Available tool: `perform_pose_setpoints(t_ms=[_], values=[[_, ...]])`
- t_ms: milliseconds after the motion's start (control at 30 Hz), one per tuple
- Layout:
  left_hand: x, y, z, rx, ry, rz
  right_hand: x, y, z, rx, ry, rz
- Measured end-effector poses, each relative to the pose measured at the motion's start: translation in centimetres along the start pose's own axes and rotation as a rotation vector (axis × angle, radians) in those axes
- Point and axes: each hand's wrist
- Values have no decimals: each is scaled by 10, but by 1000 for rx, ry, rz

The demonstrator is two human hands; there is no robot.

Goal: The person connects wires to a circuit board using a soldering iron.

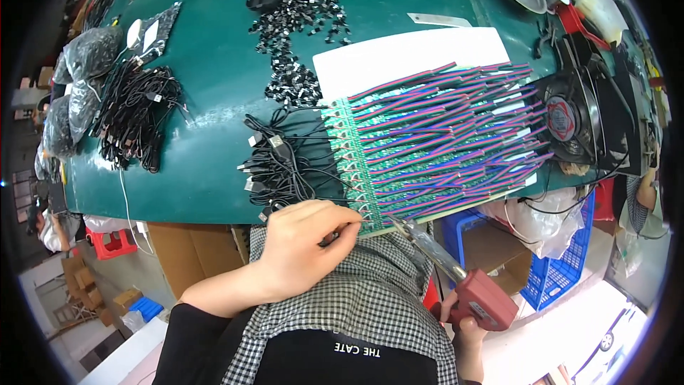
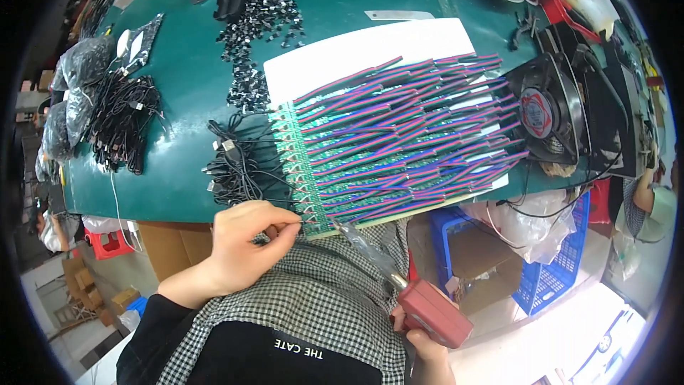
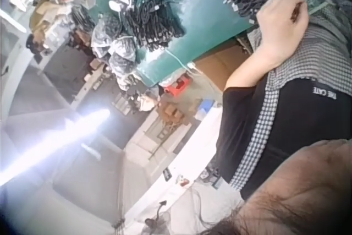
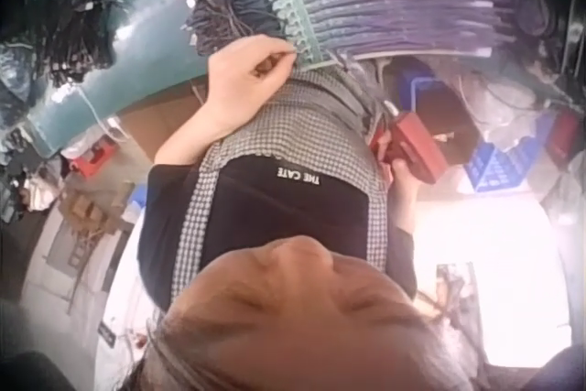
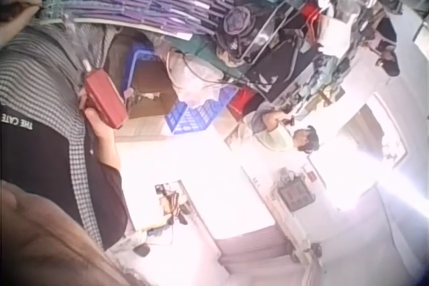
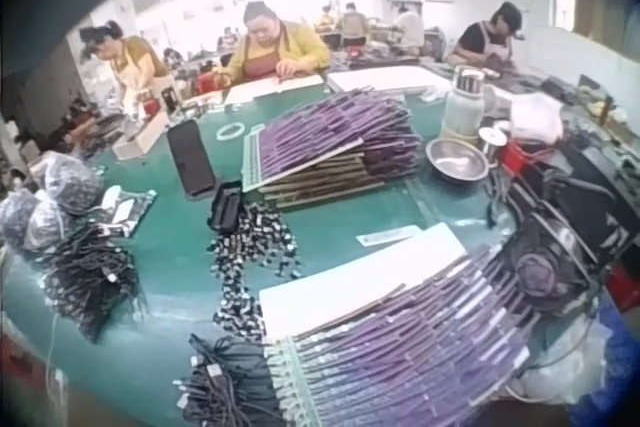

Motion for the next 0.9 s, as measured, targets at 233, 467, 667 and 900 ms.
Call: perform_pose_setpoints(t_ms=[233,467,667,900], values=[[2,-21,4,-74,168,15,-1,2,-1,-32,-29,-34],[9,-21,8,-66,258,23,2,7,-6,-97,24,-7],[16,-20,9,-161,497,364,2,4,-6,-94,108,42],[22,-26,17,-365,602,674,-14,-46,-54,-250,549,794]])
Point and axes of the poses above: each hand's wrist, its own z-axis away from the middle knuckle, its own y-axis out of the back of the hand, x = y × z, and after that the axes turned 8 degrees about z, right-handed
